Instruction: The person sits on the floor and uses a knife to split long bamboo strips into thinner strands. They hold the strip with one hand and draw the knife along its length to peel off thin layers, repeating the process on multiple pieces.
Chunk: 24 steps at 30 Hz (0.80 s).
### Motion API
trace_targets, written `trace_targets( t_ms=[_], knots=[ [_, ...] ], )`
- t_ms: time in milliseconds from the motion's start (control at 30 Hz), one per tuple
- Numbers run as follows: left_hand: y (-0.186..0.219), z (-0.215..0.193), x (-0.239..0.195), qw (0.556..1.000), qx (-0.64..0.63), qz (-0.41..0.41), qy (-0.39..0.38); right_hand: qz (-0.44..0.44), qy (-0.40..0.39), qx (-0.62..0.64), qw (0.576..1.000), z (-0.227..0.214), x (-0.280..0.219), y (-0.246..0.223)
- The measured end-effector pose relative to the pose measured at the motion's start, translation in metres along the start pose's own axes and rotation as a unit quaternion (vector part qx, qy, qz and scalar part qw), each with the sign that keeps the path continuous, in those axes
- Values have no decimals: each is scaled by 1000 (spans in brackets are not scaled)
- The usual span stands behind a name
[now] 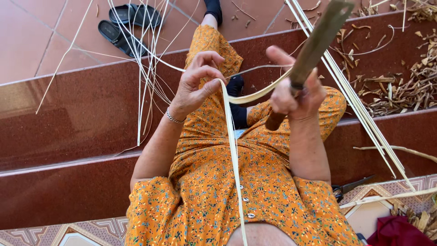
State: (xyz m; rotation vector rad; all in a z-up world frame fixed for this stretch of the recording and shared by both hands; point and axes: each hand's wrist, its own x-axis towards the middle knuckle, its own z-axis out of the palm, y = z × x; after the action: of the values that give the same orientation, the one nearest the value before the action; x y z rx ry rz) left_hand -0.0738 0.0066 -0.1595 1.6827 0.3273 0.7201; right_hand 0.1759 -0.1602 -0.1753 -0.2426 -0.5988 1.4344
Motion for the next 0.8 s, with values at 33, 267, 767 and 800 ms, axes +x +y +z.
trace_targets(
  t_ms=[33,267,767,800],
  knots=[
    [-1,3,0,1000,2,0,-2,2,-8,13,1000,4,-2,3],
    [2,-4,-11,995,23,-23,92,-82,167,-10,983,-11,-51,-46],
    [-2,32,-3,997,57,-24,41,102,80,-207,970,68,-21,11],
    [-4,33,-3,998,56,-16,38,94,98,-252,958,72,-15,17]
  ],
)
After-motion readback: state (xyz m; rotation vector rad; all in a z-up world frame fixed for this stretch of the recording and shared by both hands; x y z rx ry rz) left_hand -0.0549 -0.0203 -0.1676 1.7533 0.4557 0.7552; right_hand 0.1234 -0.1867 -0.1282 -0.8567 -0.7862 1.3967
